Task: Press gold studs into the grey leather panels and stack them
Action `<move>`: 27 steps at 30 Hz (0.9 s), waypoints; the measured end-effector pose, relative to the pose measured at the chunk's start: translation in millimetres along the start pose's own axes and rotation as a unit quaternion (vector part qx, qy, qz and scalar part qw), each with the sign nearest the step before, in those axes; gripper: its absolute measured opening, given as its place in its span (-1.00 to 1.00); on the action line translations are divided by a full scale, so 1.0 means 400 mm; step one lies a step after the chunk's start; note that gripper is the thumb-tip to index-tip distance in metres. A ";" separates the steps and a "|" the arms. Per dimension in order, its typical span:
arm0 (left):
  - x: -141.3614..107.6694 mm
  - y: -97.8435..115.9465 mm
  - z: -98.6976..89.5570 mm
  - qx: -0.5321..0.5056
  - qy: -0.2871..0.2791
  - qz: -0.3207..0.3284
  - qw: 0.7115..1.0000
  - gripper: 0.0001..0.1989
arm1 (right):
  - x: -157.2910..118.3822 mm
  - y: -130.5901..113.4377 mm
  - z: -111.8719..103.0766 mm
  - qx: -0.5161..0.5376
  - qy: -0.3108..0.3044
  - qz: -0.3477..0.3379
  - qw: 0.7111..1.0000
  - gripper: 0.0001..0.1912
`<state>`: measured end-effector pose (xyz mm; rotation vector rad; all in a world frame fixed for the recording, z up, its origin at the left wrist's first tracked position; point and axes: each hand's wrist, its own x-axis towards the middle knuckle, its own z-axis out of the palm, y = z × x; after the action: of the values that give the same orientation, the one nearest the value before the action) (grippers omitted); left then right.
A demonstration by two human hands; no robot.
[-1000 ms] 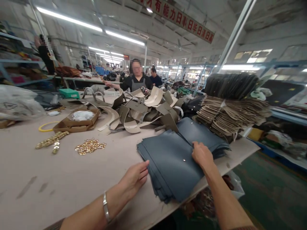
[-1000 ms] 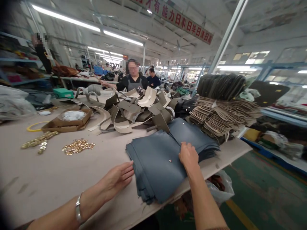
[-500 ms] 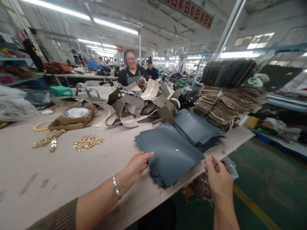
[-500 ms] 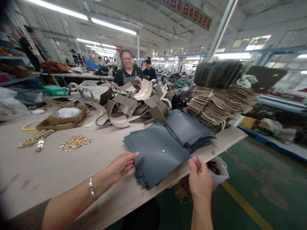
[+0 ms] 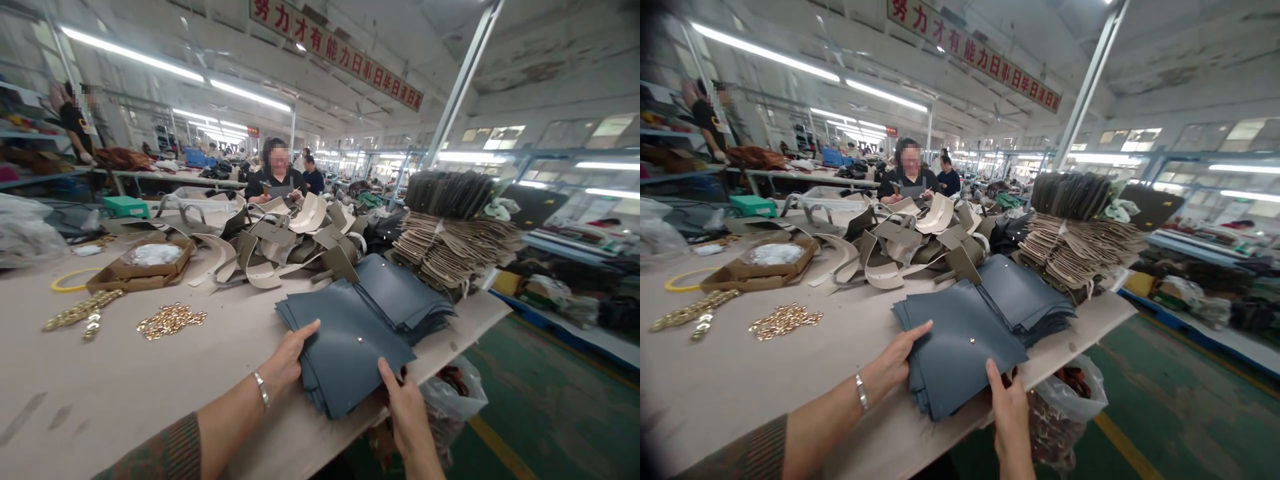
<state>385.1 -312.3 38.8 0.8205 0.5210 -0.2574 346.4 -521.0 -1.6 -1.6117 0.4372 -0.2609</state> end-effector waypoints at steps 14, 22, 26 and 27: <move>0.022 0.013 -0.028 -0.034 0.059 -0.078 0.995 -0.70 | -0.108 -0.018 0.072 0.029 0.013 -0.006 0.999 -0.17; -0.085 0.035 -0.101 -0.111 0.089 -0.102 0.984 -0.76 | -0.224 -0.020 0.075 0.258 0.022 0.142 0.956 -0.44; -0.124 0.022 -0.130 -0.116 0.095 -0.123 0.981 -0.74 | -0.261 -0.010 0.061 0.301 0.003 0.219 0.928 -0.47; -0.135 0.014 -0.135 -0.114 0.094 -0.126 0.981 -0.74 | -0.270 -0.013 0.064 0.310 -0.007 0.231 0.922 -0.45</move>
<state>323.2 -267.0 40.6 0.5560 0.8190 -0.3476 260.8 -451.5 10.9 -0.8570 0.6350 -0.0159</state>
